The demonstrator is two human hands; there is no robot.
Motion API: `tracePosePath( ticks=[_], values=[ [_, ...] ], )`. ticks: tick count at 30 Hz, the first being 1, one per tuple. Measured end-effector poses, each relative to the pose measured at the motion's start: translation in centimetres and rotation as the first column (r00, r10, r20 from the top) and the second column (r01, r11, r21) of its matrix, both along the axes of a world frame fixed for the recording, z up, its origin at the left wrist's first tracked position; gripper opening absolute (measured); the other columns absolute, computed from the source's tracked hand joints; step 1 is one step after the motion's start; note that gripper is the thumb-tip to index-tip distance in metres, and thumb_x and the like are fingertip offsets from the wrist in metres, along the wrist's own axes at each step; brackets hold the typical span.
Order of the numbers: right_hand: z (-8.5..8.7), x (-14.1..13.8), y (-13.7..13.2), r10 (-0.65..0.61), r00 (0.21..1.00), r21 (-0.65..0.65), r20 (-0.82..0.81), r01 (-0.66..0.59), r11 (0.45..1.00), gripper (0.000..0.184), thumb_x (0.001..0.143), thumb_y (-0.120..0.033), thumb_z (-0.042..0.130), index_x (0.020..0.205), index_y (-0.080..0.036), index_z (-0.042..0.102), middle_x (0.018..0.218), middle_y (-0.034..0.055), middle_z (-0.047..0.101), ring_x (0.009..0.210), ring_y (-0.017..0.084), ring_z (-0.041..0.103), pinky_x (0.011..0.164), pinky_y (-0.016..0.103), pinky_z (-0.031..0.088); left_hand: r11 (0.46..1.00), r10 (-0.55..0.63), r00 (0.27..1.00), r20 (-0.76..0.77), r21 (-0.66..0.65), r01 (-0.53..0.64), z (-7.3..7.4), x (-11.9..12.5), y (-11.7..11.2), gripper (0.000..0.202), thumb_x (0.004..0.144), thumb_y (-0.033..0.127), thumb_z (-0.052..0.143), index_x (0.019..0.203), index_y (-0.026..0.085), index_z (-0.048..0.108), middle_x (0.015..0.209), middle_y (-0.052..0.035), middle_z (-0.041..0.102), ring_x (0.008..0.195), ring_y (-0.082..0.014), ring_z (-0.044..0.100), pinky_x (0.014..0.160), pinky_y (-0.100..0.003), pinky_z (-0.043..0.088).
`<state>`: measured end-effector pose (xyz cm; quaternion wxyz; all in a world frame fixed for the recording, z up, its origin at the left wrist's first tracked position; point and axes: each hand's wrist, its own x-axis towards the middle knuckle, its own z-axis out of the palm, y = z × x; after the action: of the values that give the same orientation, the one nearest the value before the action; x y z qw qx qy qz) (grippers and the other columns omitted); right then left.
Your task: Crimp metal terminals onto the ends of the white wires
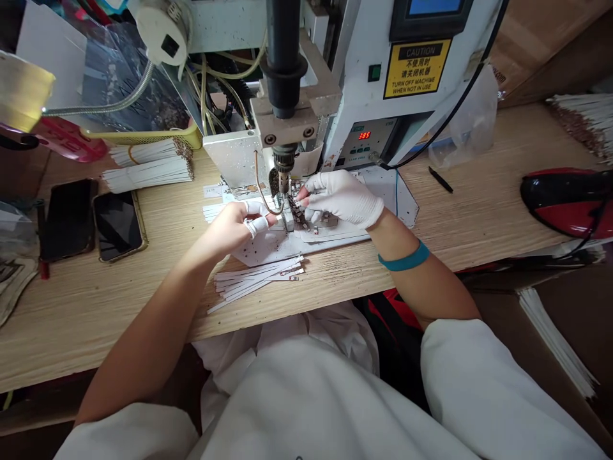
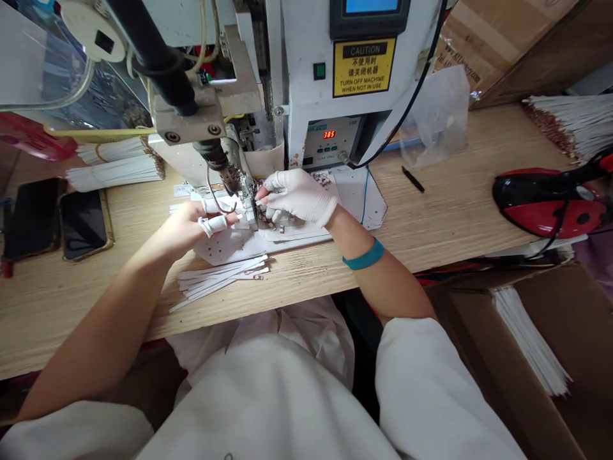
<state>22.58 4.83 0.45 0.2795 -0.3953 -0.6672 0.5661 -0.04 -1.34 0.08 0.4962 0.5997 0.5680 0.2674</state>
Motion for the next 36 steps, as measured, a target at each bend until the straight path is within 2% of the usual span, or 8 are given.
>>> tracePosePath(
  ticks=[3, 7, 11, 14, 17, 21, 28, 36],
  values=[
    [-0.4, -0.7, -0.3, -0.017, 0.992, -0.146, -0.122, -0.001, 0.989, 0.011, 0.072, -0.007, 0.068, 0.082, -0.010, 0.066, 0.080, 0.0042, 0.066, 0.066, 0.011, 0.062, 0.056, 0.023, 0.058, 1.000, 0.004, 1.000, 0.006, -0.008, -0.004, 0.0, 0.0, 0.0, 0.031, 0.071, 0.044, 0.071, 0.078, 0.015, 0.066, 0.066, 0.0004, 0.058, 0.058, -0.0103, 0.047, 0.052, -0.021, 0.036],
    [-0.5, -1.2, -0.5, -0.033, 0.989, -0.233, -0.147, -0.002, 0.972, 0.008, 0.075, -0.010, 0.071, 0.077, -0.010, 0.063, 0.067, 0.0028, 0.063, 0.056, 0.011, 0.063, 0.047, 0.020, 0.057, 0.999, 0.031, 1.000, 0.004, -0.030, -0.031, 0.4, 0.2, -0.1, 0.031, 0.069, 0.044, 0.072, 0.075, 0.015, 0.065, 0.064, 0.0007, 0.056, 0.055, -0.0104, 0.046, 0.051, -0.021, 0.036],
    [-0.4, -1.5, -0.8, -0.004, 0.995, -0.233, -0.098, -0.019, 0.972, 0.014, 0.080, -0.018, 0.071, 0.077, -0.012, 0.059, 0.058, 0.0025, 0.062, 0.045, 0.010, 0.060, 0.040, 0.019, 0.053, 0.999, 0.036, 0.999, -0.002, -0.003, -0.036, 0.4, 0.2, -0.1, 0.031, 0.069, 0.045, 0.071, 0.077, 0.015, 0.066, 0.066, -0.0007, 0.059, 0.056, -0.0112, 0.047, 0.051, -0.022, 0.037],
    [-0.6, -1.8, -0.9, 0.003, 0.992, -0.245, -0.130, -0.035, 0.969, 0.012, 0.080, -0.013, 0.068, 0.082, -0.014, 0.056, 0.059, -0.0005, 0.060, 0.043, 0.009, 0.058, 0.037, 0.018, 0.051, 0.999, 0.034, 0.999, -0.011, 0.000, -0.034, 0.1, 0.2, 0.1, 0.033, 0.069, 0.046, 0.072, 0.079, 0.015, 0.068, 0.066, -0.0005, 0.059, 0.055, -0.0103, 0.046, 0.050, -0.021, 0.035],
    [-0.8, -2.0, -0.9, 0.006, 0.984, -0.284, -0.177, -0.057, 0.957, 0.016, 0.079, -0.007, 0.065, 0.084, -0.016, 0.053, 0.057, -0.0040, 0.056, 0.041, 0.007, 0.054, 0.031, 0.015, 0.044, 0.999, 0.043, 0.998, -0.048, 0.021, -0.043, 0.0, 0.1, 0.3, 0.034, 0.068, 0.047, 0.072, 0.068, 0.014, 0.065, 0.061, 0.0014, 0.054, 0.053, -0.0084, 0.042, 0.048, -0.020, 0.031],
    [-1.3, -2.0, -0.7, 0.043, 0.983, -0.294, -0.181, -0.096, 0.951, 0.015, 0.080, -0.008, 0.062, 0.087, -0.017, 0.053, 0.053, -0.0047, 0.054, 0.036, 0.007, 0.049, 0.028, 0.016, 0.040, 0.998, 0.052, 0.996, -0.073, 0.046, -0.049, 0.0, 0.2, 0.6, 0.036, 0.067, 0.048, 0.072, 0.064, 0.014, 0.063, 0.058, 0.0020, 0.052, 0.052, -0.0080, 0.041, 0.048, -0.020, 0.030],
    [-1.8, -1.8, -0.5, 0.059, 0.985, -0.273, -0.160, -0.102, 0.957, 0.014, 0.081, -0.012, 0.062, 0.089, -0.018, 0.052, 0.055, -0.0039, 0.056, 0.035, 0.007, 0.045, 0.027, 0.017, 0.038, 0.998, 0.023, 0.999, -0.039, 0.051, -0.021, -0.2, 0.4, 1.0, 0.030, 0.067, 0.043, 0.071, 0.073, 0.014, 0.067, 0.069, -0.0009, 0.063, 0.061, -0.0116, 0.050, 0.054, -0.021, 0.038],
    [-0.9, -2.2, -0.9, 0.004, 0.983, -0.327, -0.181, -0.064, 0.943, 0.015, 0.081, -0.003, 0.058, 0.085, -0.016, 0.052, 0.050, -0.0047, 0.053, 0.034, 0.006, 0.044, 0.026, 0.015, 0.034, 0.999, 0.046, 0.997, -0.068, 0.017, -0.045, -0.2, 0.4, 0.9, 0.023, 0.067, 0.034, 0.069, 0.063, 0.014, 0.059, 0.057, 0.0031, 0.052, 0.052, -0.0074, 0.039, 0.048, -0.019, 0.029]
  ],
)
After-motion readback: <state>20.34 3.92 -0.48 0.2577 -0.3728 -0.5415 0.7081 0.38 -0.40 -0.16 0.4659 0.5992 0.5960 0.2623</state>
